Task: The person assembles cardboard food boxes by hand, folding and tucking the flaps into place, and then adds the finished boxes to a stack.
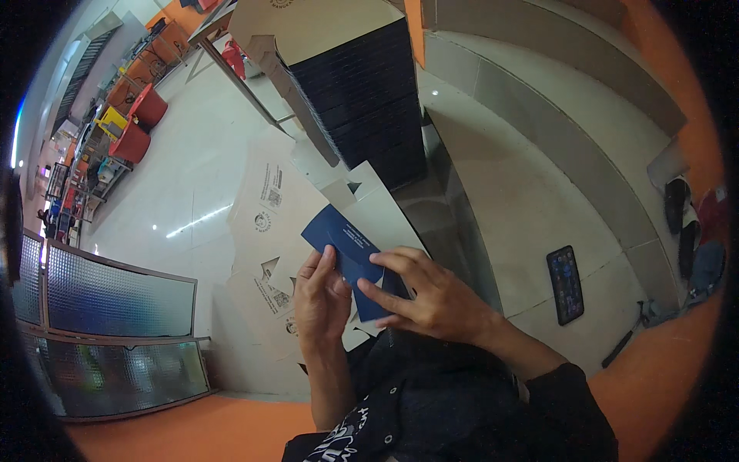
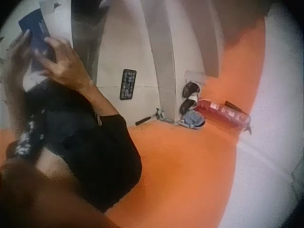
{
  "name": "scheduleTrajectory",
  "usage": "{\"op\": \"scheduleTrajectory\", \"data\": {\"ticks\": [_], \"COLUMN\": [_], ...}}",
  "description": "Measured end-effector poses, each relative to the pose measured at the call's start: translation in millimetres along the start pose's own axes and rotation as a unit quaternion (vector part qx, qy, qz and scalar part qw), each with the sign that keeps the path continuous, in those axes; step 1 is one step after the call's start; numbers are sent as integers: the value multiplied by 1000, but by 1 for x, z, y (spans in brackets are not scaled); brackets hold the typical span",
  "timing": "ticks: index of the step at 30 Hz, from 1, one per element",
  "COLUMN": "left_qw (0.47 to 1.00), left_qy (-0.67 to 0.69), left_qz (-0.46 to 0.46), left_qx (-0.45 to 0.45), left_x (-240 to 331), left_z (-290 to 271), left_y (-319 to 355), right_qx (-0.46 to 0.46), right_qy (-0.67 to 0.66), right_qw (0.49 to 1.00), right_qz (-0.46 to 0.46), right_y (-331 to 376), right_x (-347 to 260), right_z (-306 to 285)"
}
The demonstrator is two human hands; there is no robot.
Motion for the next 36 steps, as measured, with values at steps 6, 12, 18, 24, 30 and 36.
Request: {"op": "scheduleTrajectory", "data": {"ticks": [6,12,18,24,30,36], "left_qw": [991,979,951,957,959,941], "left_qy": [-63,-133,-254,-220,-222,-230], "left_qz": [107,121,148,166,149,194], "left_qx": [56,96,96,94,95,155], "left_x": [-14,-13,-2,0,5,4], "left_z": [14,31,33,39,38,55], "left_y": [13,20,20,31,35,41], "right_qx": [70,124,146,112,111,130], "right_qy": [61,62,70,38,52,41], "right_qw": [995,988,981,988,992,990], "right_qz": [47,71,112,100,24,28], "right_y": [0,6,-1,-12,-9,-9], "right_x": [8,4,3,0,-9,-4], "right_z": [3,1,5,-6,-11,-12]}}
Point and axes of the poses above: each hand's wrist, its own y-axis away from the middle knuckle, its own z-axis out of the palm, x = y × z, the point moved 6 cm from there along -y, towards the middle knuckle, and after that the axes turned 11 degrees about x, right-handed, at the moved point
